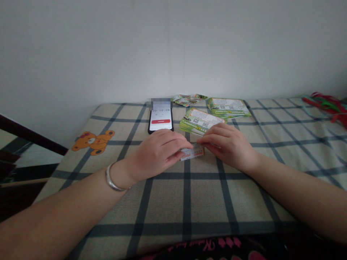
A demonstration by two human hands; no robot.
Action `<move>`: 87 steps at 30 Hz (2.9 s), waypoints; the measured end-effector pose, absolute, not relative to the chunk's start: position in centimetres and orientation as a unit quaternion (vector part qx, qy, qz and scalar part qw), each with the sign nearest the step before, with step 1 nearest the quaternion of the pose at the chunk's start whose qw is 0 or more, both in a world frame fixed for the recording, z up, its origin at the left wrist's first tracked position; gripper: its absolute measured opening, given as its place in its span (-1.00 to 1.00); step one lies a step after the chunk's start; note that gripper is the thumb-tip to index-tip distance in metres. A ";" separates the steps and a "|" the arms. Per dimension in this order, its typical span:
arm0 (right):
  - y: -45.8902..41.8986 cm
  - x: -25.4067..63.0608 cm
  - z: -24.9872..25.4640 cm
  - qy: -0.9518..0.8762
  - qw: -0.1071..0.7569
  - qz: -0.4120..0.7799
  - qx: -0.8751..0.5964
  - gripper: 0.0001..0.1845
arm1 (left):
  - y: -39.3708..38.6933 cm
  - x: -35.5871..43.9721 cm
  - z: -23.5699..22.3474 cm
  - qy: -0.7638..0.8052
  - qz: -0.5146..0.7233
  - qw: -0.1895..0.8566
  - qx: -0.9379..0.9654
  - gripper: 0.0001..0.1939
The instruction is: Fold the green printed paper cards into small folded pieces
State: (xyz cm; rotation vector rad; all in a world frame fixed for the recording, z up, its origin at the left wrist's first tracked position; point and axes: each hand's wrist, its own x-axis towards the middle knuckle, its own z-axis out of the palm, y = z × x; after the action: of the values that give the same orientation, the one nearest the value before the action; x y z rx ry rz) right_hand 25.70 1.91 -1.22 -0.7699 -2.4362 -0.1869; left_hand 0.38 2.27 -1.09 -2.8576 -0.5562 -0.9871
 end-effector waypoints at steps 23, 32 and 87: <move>2.1 26.2 -1.6 -0.911 0.328 -0.007 -0.250 -0.82 | 2.5 0.2 -1.1 -0.156 -0.291 -0.043 -0.943 -0.83; 1.7 25.9 -1.2 -0.927 0.289 -0.117 -0.206 -0.76 | 2.5 0.1 -1.0 -0.209 -0.282 -0.033 -0.936 -0.75; 1.4 25.4 -0.8 -0.953 0.162 0.104 -0.233 -0.76 | 2.7 0.1 -1.8 -0.143 -0.215 0.102 -0.961 -0.79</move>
State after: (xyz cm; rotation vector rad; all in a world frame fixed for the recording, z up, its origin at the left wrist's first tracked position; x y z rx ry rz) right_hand 25.39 1.43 -0.83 -0.6636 -2.7208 0.2959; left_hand 0.12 2.67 -1.78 -2.8370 -0.4231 -0.6364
